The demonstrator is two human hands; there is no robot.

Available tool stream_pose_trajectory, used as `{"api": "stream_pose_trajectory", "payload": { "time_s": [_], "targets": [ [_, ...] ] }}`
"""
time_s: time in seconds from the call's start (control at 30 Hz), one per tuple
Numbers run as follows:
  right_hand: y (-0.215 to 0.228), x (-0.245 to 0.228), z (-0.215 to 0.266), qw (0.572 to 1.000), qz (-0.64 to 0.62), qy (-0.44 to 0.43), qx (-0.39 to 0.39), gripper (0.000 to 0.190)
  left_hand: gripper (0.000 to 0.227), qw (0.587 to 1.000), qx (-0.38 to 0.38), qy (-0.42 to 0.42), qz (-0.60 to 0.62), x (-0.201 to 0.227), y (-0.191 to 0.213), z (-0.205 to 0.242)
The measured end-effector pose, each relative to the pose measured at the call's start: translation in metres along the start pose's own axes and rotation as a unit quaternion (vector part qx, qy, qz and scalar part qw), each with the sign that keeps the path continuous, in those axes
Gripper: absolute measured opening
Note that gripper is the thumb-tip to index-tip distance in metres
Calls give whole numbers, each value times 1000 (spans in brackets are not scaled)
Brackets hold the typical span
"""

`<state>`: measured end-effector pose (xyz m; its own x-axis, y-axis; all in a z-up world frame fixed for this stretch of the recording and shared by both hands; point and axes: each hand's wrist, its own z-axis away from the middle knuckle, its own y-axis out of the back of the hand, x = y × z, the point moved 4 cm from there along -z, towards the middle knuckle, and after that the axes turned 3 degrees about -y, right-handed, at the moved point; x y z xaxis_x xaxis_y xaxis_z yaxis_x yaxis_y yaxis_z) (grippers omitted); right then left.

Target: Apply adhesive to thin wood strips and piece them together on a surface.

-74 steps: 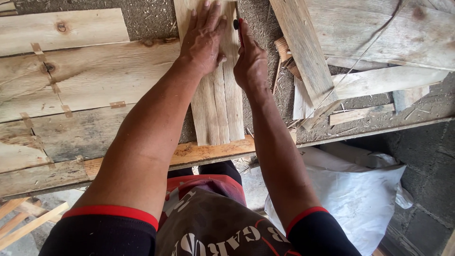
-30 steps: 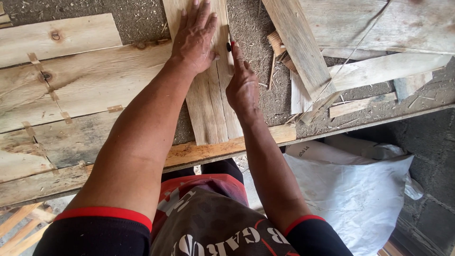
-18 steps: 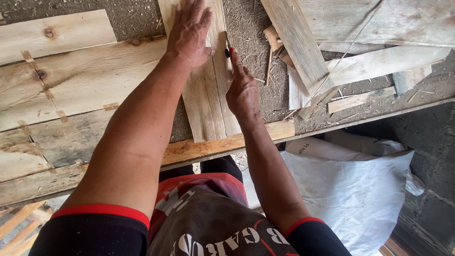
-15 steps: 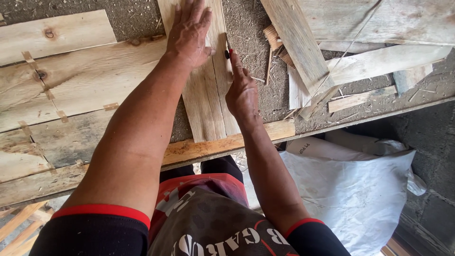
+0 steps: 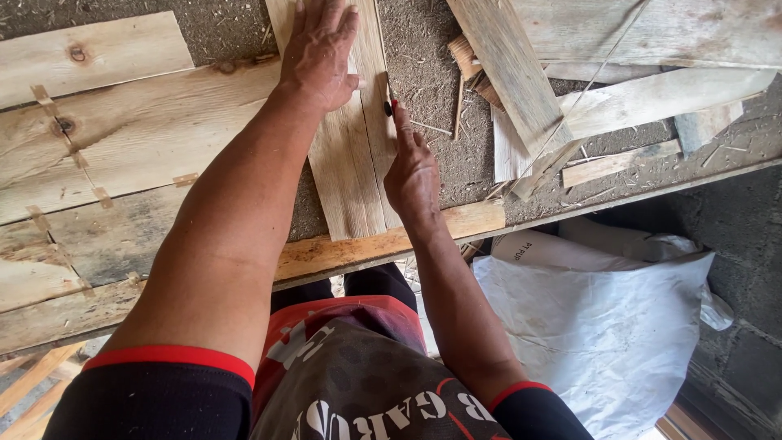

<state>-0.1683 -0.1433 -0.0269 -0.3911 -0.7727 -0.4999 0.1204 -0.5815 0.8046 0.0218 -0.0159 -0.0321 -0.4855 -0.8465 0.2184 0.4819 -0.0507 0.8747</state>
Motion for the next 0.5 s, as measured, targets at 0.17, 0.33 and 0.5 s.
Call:
{"api": "stream_pose_trajectory", "payload": {
  "time_s": [0.17,0.33,0.5],
  "targets": [
    [12,-9,9,999,3,-37,-30,89,106,1000,5,-6,10,3,9,6],
    [1,5,24,988,9,106,108,102,104,999,26,-15,12,2,5,5],
    [21,-6,31,999,-34,7,6,87,106,998,53,-31,6,-1,2,2]
  ]
}}
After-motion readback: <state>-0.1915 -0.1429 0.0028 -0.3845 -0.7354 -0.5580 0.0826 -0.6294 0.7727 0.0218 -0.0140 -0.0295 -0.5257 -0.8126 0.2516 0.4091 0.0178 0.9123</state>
